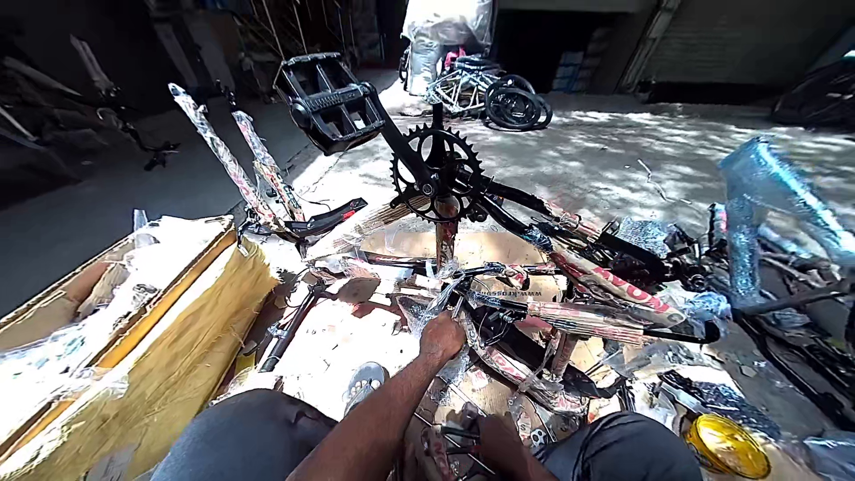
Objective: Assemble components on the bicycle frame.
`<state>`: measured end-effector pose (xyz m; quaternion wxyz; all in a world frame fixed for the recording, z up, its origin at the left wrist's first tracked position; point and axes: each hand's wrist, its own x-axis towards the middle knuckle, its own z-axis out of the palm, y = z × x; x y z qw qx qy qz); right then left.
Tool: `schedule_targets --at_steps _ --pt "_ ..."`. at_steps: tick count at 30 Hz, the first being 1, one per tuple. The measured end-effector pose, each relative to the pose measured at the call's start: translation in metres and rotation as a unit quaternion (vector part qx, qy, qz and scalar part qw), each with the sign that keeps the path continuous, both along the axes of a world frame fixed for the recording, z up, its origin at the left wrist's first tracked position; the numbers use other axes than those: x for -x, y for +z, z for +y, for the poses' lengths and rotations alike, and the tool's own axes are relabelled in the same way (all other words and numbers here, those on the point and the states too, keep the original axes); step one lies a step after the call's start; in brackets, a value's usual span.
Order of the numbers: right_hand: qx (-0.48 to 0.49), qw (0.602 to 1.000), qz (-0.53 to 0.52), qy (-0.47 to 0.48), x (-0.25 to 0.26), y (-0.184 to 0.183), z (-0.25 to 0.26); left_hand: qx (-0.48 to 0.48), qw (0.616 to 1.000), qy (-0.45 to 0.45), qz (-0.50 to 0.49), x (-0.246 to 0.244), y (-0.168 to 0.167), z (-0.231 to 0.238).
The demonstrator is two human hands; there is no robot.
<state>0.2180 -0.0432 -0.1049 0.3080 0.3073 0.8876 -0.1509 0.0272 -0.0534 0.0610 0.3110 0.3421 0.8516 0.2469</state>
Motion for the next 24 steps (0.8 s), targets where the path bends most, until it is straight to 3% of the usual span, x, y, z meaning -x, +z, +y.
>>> schedule_targets --at_steps 3,9,12,17,20,22,23,24 --pt "-0.002 0.998 0.058 -0.013 0.007 0.021 0.007 0.011 1.000 0.003 -0.010 0.001 -0.006 0.002" --pt "0.064 0.997 0.013 0.032 -0.003 0.030 0.008 0.009 1.000 0.007 -0.006 0.001 -0.011 0.003" --pt "0.163 0.986 0.025 0.024 -0.005 0.042 0.034 0.000 1.000 0.006 -0.004 -0.005 -0.002 -0.004" --pt "0.314 0.932 0.127 -0.131 -0.015 0.066 0.060 0.004 1.000 0.005 -0.002 0.002 -0.016 0.005" --pt "0.401 0.823 0.258 -0.310 -0.014 0.055 0.060 0.004 1.000 0.007 -0.005 0.005 -0.019 0.007" --pt "0.421 0.781 0.327 -0.325 -0.008 0.044 0.056 0.005 1.000 0.007 -0.007 0.005 -0.019 0.007" --pt "0.410 0.789 0.346 -0.298 -0.004 0.035 0.054 0.007 1.000 0.008 -0.008 0.006 -0.019 0.008" --pt "0.372 0.824 0.351 -0.244 0.001 0.026 0.051 0.007 1.000 0.009 -0.010 0.006 -0.020 0.008"
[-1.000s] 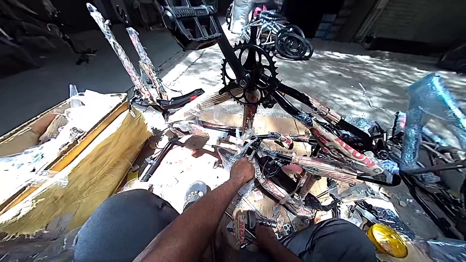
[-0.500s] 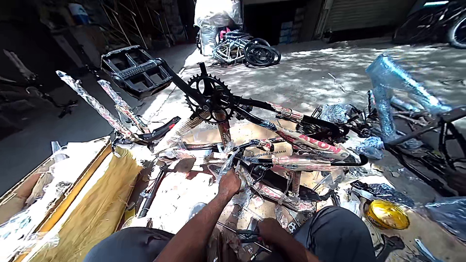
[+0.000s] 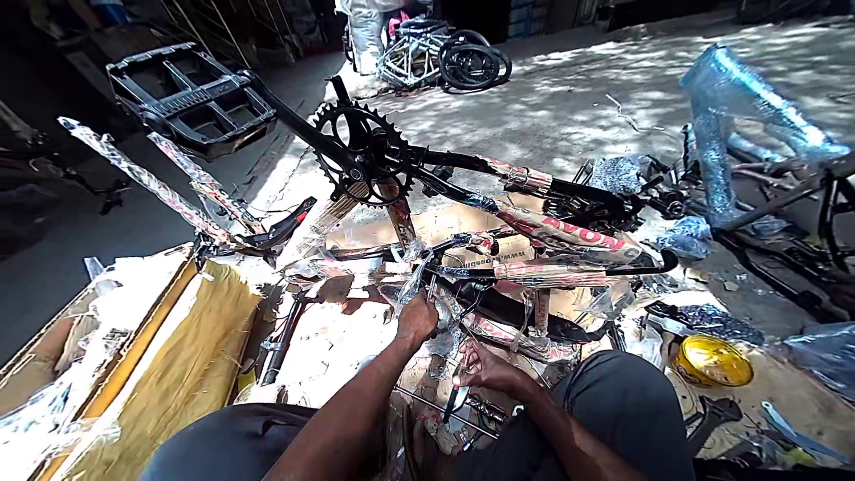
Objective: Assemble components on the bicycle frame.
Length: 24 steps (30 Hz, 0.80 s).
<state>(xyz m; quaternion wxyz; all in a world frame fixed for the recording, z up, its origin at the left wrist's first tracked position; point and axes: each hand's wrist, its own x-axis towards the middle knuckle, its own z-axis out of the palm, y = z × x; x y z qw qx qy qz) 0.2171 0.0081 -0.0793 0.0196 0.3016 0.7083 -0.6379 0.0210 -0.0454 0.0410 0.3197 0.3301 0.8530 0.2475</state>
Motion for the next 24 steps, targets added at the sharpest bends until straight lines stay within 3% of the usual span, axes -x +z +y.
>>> schedule_targets --at_steps 2,4,7,12,16,20,24 --pt "-0.139 0.988 -0.021 0.069 0.011 -0.024 -0.009 0.000 1.000 -0.001 0.001 0.000 -0.001 -0.001" --pt "-0.224 0.973 0.003 0.056 0.023 -0.046 -0.025 -0.003 1.000 0.000 0.002 -0.003 0.005 -0.005" --pt "-0.266 0.963 0.000 0.047 0.039 -0.051 -0.037 -0.011 1.000 0.008 -0.004 -0.012 0.017 -0.013" --pt "-0.370 0.914 0.014 0.166 0.045 -0.039 -0.039 -0.002 1.000 0.000 0.009 -0.013 0.018 -0.013" --pt "-0.410 0.878 0.074 0.237 0.055 -0.015 -0.060 0.007 1.000 -0.008 0.007 -0.009 0.016 -0.011" --pt "-0.369 0.870 -0.079 0.319 0.061 0.034 -0.075 0.016 1.000 -0.015 0.005 0.002 0.001 -0.001" --pt "-0.362 0.873 -0.123 0.304 0.053 0.061 -0.064 0.015 1.000 -0.020 0.014 0.003 0.002 -0.001"
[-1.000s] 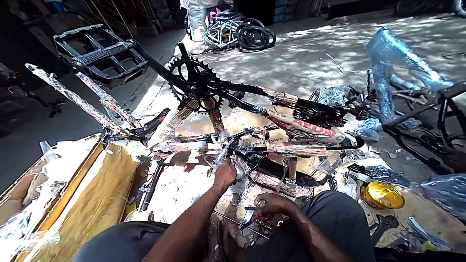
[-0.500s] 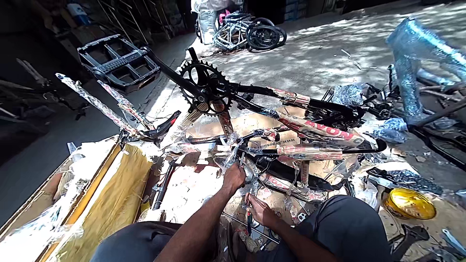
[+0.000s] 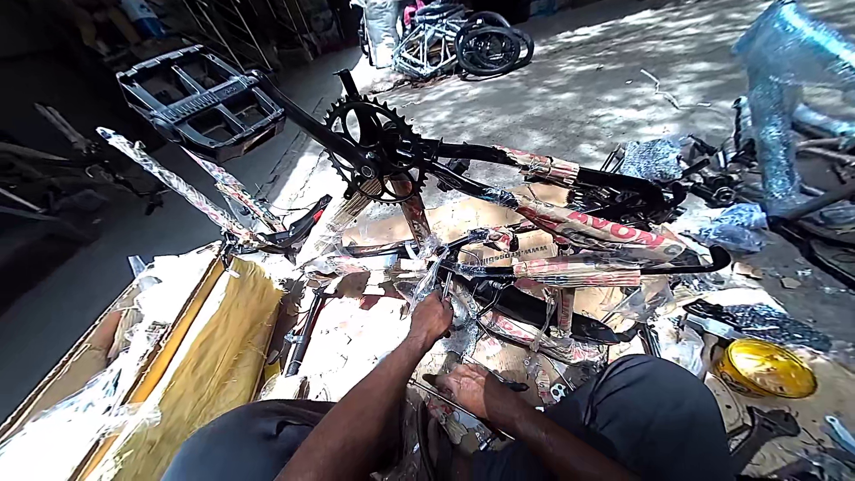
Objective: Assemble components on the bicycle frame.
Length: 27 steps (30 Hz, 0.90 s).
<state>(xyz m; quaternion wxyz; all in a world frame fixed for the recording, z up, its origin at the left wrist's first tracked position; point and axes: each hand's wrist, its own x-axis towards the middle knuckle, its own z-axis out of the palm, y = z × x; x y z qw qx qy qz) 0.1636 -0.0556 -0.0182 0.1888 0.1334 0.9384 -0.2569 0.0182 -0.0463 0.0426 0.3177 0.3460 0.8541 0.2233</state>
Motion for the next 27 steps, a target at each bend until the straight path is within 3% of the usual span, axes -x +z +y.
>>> schedule_targets --at_steps 3,7,9,13,20,27 --pt "0.015 0.998 -0.020 -0.064 -0.006 -0.001 0.009 -0.006 1.000 -0.004 -0.002 0.001 0.000 0.001" --pt "0.039 0.983 -0.069 -0.169 -0.013 -0.063 -0.003 0.001 1.000 0.000 -0.002 0.000 -0.002 0.001" --pt "0.037 0.980 -0.085 -0.173 -0.013 -0.078 -0.007 0.001 1.000 0.001 -0.002 -0.001 0.002 0.003" --pt "0.027 0.983 -0.119 -0.140 -0.003 -0.061 -0.009 0.009 1.000 -0.006 -0.003 0.000 0.004 0.000" --pt "0.043 0.963 -0.218 -0.153 -0.034 -0.113 -0.017 0.012 1.000 -0.008 -0.003 -0.001 0.006 0.000" --pt "0.031 0.959 -0.186 -0.212 -0.030 -0.136 -0.026 0.019 1.000 -0.006 0.002 -0.002 0.007 0.000"
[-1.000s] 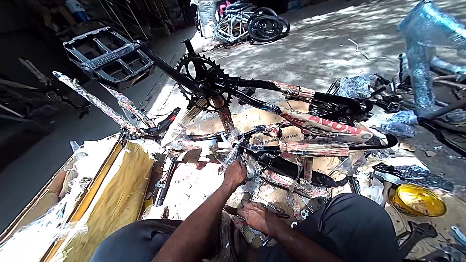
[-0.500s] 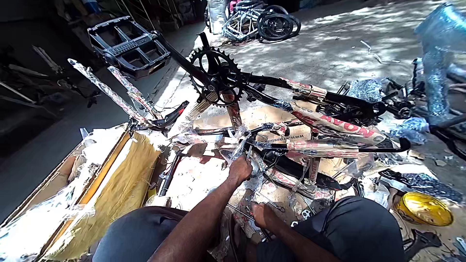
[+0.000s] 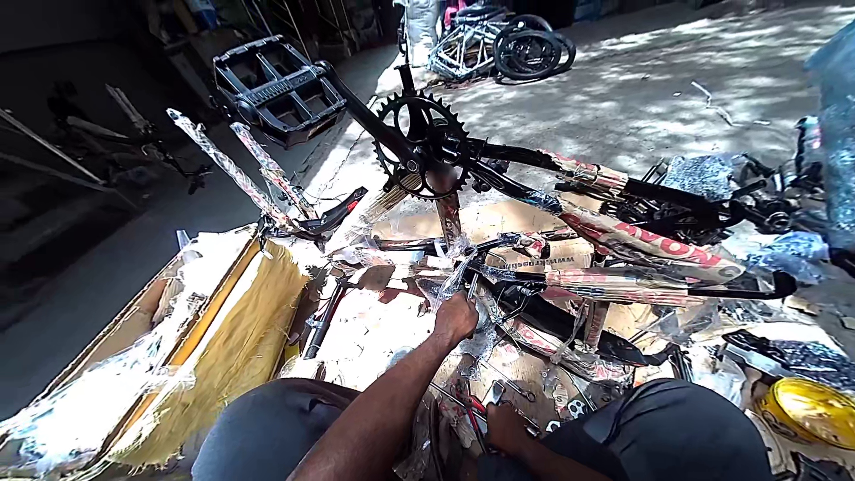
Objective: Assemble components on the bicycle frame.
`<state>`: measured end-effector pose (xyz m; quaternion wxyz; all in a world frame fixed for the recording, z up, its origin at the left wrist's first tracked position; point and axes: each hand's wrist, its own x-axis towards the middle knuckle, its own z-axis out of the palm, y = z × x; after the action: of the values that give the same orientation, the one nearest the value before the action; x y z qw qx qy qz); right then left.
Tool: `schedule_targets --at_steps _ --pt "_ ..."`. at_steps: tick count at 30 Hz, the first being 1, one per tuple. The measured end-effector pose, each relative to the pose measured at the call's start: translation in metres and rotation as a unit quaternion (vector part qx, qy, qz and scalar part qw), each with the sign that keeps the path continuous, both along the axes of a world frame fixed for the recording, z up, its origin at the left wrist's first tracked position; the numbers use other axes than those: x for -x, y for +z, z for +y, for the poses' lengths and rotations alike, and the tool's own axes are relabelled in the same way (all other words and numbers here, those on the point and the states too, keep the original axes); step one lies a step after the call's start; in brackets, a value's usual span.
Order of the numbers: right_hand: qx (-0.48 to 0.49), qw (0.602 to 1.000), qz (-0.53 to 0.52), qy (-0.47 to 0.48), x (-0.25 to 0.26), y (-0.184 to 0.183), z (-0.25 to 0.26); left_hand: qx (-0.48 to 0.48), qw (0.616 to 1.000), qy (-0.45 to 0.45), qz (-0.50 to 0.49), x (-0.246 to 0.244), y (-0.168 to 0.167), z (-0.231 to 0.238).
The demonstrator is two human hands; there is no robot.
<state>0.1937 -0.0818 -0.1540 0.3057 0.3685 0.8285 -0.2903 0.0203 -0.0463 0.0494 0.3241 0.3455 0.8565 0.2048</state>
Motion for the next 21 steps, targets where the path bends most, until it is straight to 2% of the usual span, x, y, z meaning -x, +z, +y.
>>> schedule_targets --at_steps 3,6,9,12,15,18,21 --pt "0.038 0.999 0.016 -0.001 0.015 0.023 -0.008 0.000 1.000 -0.003 -0.003 0.001 -0.002 -0.001" --pt "0.104 0.994 0.002 -0.011 0.033 0.062 0.010 -0.001 1.000 -0.005 -0.006 0.001 -0.002 0.000" --pt "0.140 0.989 0.020 -0.047 0.029 0.070 0.021 -0.003 1.000 -0.006 -0.005 0.001 -0.004 0.001" --pt "0.116 0.993 0.008 -0.023 0.018 0.057 0.004 0.003 1.000 -0.004 -0.004 0.001 -0.003 0.001" --pt "0.097 0.995 -0.034 0.012 0.013 0.027 -0.017 0.000 1.000 -0.003 -0.003 0.000 -0.002 0.001" --pt "0.075 0.997 -0.027 0.010 0.014 0.003 -0.025 -0.004 1.000 0.001 -0.001 0.000 -0.002 0.002" --pt "0.065 0.997 -0.036 -0.001 0.015 -0.004 -0.025 -0.006 1.000 -0.002 0.000 0.001 -0.003 0.002"
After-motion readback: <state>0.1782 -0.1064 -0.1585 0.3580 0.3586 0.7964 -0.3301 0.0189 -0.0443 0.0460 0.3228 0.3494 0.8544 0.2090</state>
